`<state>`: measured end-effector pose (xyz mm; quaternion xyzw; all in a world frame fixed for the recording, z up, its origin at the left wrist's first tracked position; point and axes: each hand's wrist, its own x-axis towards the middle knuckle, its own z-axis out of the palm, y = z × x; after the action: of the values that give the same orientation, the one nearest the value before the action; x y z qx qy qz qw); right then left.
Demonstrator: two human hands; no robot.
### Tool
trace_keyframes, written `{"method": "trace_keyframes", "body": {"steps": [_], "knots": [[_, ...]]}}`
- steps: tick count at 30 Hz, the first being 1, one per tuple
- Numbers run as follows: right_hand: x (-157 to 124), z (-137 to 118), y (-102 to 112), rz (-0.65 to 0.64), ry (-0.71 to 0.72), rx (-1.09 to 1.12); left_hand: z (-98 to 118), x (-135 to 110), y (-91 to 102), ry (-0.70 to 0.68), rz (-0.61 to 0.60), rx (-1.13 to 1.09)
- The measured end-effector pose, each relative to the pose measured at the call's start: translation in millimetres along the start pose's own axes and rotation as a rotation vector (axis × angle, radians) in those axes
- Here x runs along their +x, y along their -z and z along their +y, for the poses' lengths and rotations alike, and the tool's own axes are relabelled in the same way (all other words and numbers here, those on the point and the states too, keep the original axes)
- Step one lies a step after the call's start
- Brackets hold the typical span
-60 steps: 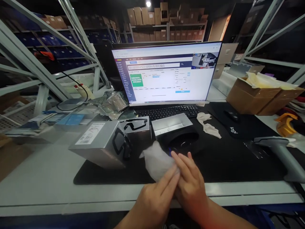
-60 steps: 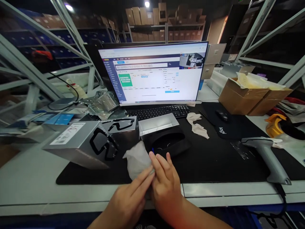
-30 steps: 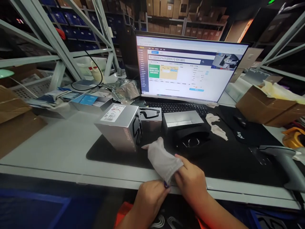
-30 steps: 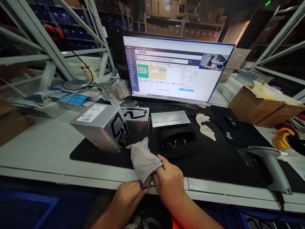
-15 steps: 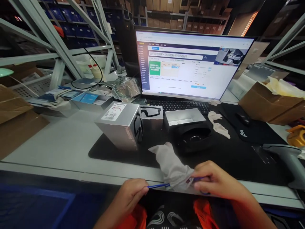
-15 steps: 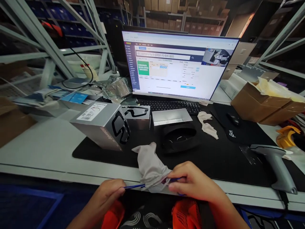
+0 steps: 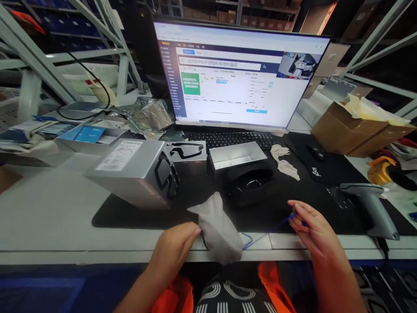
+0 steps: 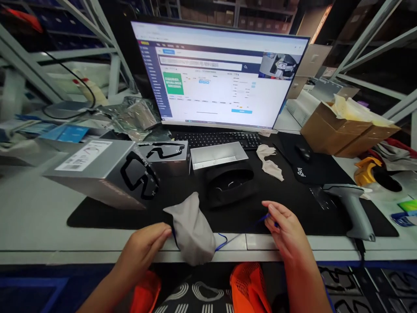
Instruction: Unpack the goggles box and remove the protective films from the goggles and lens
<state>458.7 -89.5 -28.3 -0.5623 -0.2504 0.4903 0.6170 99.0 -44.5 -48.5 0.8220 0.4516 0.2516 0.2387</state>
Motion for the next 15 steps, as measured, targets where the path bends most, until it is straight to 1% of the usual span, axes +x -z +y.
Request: {"method": "trace_keyframes", "body": {"steps": [2,3,4,6,8,11,13,15], "knots": [[-1.1,-1.1,-6.5,-0.008,0.05,-0.147,8.0,8.0,-3.1,0.061,0.037,0.003],[-2.8,-2.2,-8.1,-0.05,0.052,-0.256,10.7,10.3,-4.0,0.094,0.045,0.017],[-5.5,-3.4,-8.9,-0.118,0.036,-0.378,12.6,11.4,-4.7,0.121,0.047,0.039],[-13.1,-5.0,-9.1,-0.297,-0.014,-0.61,14.0,10.7,-5.9,0.153,0.029,0.09],[-21.3,-5.1,-9.3,-0.428,-0.011,-0.761,13.7,7.1,-7.4,0.173,0.007,0.125],[-29.4,-4.8,-11.4,-0.501,0.072,-0.841,12.8,-0.1,-9.9,0.212,-0.013,0.137],[-31.0,-6.2,-13.5,-0.523,0.116,-0.861,12.6,-4.4,-11.1,0.235,-0.015,0.136],[-30.0,-9.3,-15.6,-0.524,0.165,-0.93,12.5,-8.2,-11.5,0.252,0.009,0.156]]}}
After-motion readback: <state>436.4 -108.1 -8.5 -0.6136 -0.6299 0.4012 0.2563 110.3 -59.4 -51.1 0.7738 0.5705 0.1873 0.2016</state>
